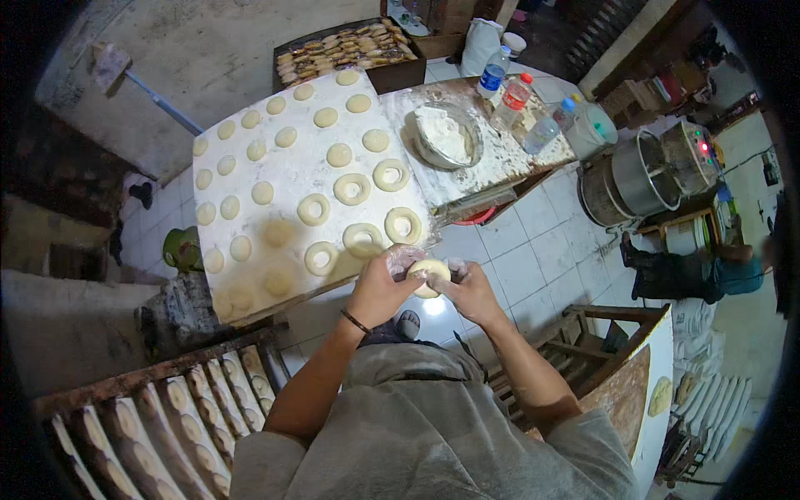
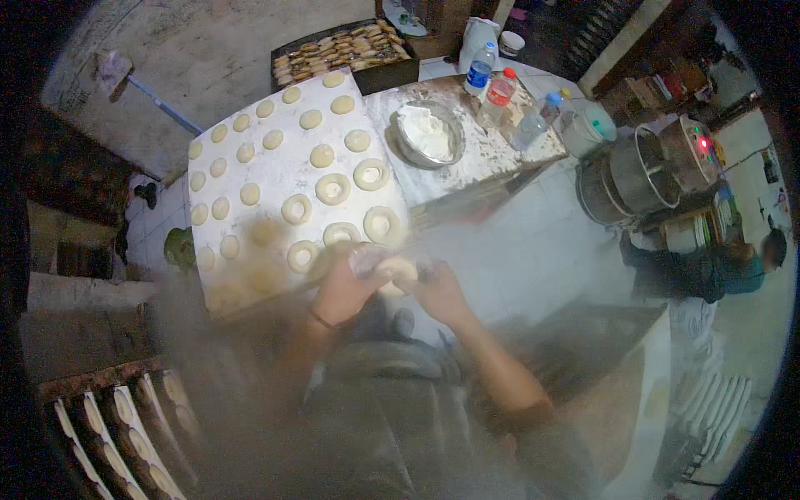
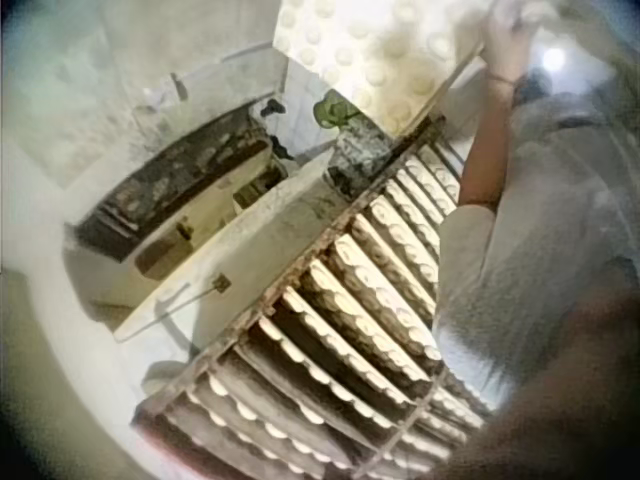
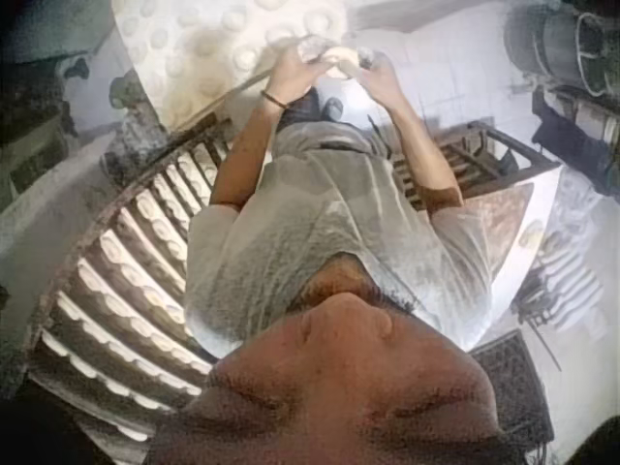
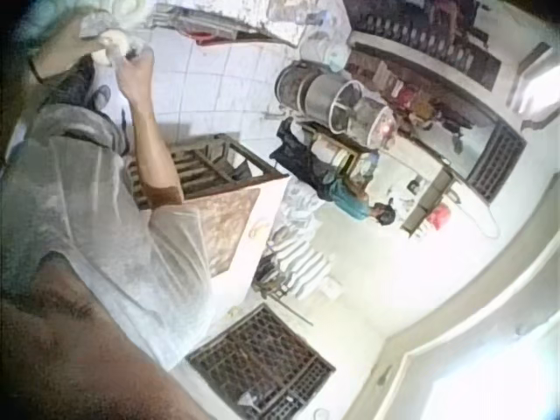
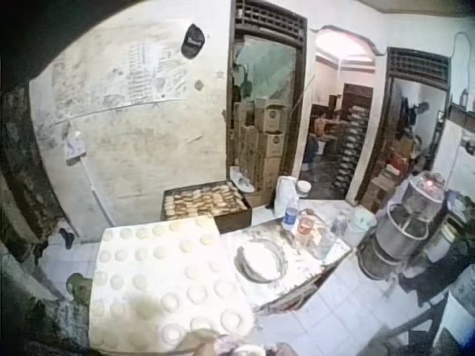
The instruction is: The person picks up boards filled with dough balls from a rack, sprinkles flour over them, and then shapes a dough ball into a ring by hand.
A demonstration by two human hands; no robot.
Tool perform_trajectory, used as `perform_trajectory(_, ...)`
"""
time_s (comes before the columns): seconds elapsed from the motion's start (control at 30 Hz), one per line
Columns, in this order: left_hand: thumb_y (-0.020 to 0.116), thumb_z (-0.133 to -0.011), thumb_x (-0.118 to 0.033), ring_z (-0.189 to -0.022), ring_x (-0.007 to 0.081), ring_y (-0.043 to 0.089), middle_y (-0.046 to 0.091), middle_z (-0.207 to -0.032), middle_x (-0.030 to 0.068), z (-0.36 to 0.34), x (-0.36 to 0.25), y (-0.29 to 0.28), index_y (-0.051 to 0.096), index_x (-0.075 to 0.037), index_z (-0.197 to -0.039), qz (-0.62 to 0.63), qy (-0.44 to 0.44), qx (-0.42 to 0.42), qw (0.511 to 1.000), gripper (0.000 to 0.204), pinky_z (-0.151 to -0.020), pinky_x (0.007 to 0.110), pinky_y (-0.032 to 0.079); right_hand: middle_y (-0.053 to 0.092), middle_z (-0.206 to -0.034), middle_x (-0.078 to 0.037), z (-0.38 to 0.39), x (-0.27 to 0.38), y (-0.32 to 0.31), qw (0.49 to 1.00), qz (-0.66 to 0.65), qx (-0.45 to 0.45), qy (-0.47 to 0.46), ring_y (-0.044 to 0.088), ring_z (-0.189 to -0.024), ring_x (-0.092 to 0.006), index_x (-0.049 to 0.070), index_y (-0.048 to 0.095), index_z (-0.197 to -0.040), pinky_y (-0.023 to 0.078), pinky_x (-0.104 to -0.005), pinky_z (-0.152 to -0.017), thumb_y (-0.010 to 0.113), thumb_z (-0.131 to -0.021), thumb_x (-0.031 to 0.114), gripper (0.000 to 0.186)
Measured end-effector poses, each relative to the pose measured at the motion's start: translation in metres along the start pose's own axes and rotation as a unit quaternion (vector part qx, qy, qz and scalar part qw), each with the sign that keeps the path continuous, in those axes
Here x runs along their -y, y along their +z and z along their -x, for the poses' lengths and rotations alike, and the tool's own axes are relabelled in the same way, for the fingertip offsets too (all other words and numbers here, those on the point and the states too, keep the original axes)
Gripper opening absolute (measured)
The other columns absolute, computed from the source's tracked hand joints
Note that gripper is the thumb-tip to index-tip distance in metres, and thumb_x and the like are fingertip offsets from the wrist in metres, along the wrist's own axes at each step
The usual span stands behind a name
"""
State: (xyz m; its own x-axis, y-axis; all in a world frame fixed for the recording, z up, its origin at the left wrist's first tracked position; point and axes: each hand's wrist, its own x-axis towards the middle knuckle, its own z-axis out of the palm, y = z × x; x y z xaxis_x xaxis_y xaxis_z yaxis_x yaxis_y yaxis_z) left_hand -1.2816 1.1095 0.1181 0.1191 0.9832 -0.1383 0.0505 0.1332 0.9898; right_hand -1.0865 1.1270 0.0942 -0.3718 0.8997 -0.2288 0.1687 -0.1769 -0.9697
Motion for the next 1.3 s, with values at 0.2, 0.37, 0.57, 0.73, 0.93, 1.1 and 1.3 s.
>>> perform_trajectory(0.2,0.07,-0.08,-0.014,-0.095,0.0281,0.067,0.068,-0.103,0.0188,0.01,0.006,0.019,0.059,0.002,-0.117,-0.15,0.077,-0.031,0.985,0.042,-0.084,0.036,0.052,0.065,-0.091,-0.006,0.012,0.008,-0.006,0.984,-0.156,-0.085,0.015,0.062,-0.083,-0.0139,0.003,0.058,-0.109,0.049,-0.029,-0.078,0.066,-0.084,0.007,0.026)
perform_trajectory(0.37,0.058,-0.089,-0.012,-0.084,0.017,0.063,0.064,-0.092,0.0094,0.006,0.012,0.023,0.056,0.003,-0.115,0.458,-0.035,0.024,0.888,0.029,-0.077,0.031,0.05,0.059,-0.09,-0.004,0.032,-0.019,-0.01,0.992,-0.118,-0.037,0.031,0.059,-0.086,-0.0146,0.008,0.051,-0.111,0.047,-0.0303,-0.084,0.064,-0.082,0.0,0.033)
perform_trajectory(0.57,0.05,-0.095,-0.021,-0.064,0.0108,0.05,0.051,-0.071,0.0004,0.016,0.001,0.031,0.056,-0.006,-0.107,0.343,-0.079,0.062,0.934,0.02,-0.066,0.026,0.043,0.06,-0.102,-0.009,0.046,-0.016,-0.013,0.97,-0.235,-0.015,0.056,0.06,-0.094,-0.0207,0.007,0.045,-0.129,0.046,-0.0338,-0.084,0.055,-0.095,0.025,0.04)
perform_trajectory(0.73,0.052,-0.095,-0.022,-0.053,0.007,0.043,0.047,-0.066,-0.0024,0.025,-0.015,0.026,0.056,-0.009,-0.097,0.307,-0.064,0.088,0.946,0.014,-0.052,0.024,0.038,0.048,-0.083,-0.002,0.051,0.045,-0.006,0.892,-0.435,-0.077,0.095,0.047,-0.075,-0.0135,0.015,0.047,-0.117,0.04,-0.0292,-0.068,0.052,-0.101,0.03,0.023)
perform_trajectory(0.93,0.054,-0.096,-0.023,-0.05,0.0052,0.041,0.048,-0.069,-0.0043,0.021,0.009,0.012,0.058,-0.008,-0.111,0.411,-0.137,0.041,0.9,0.022,-0.048,0.023,0.035,0.049,-0.092,-0.002,0.043,0.017,-0.012,0.944,-0.322,-0.016,0.07,0.048,-0.078,-0.0143,0.015,0.047,-0.12,0.041,-0.0324,-0.073,0.049,-0.103,0.033,0.026)
perform_trajectory(1.1,0.05,-0.098,-0.027,-0.048,0.0044,0.033,0.038,-0.064,-0.0057,0.014,-0.011,0.02,0.053,-0.009,-0.101,0.353,-0.064,0.024,0.933,0.018,-0.046,0.021,0.031,0.05,-0.081,-0.003,0.029,-0.034,-0.005,0.993,-0.114,-0.005,0.044,0.048,-0.07,-0.0157,0.015,0.045,-0.122,0.042,-0.0306,-0.067,0.041,-0.102,0.049,0.04)
perform_trajectory(1.3,0.045,-0.1,-0.031,-0.049,0.005,0.033,0.039,-0.062,-0.0043,-0.002,-0.008,-0.003,0.053,-0.01,-0.106,0.402,-0.062,0.046,0.912,0.023,-0.047,0.02,0.031,0.041,-0.064,-0.001,-0.004,-0.062,0.016,0.986,-0.136,-0.01,0.098,0.041,-0.059,-0.0143,0.009,0.051,-0.107,0.039,-0.0306,-0.059,0.038,-0.101,0.057,0.05)
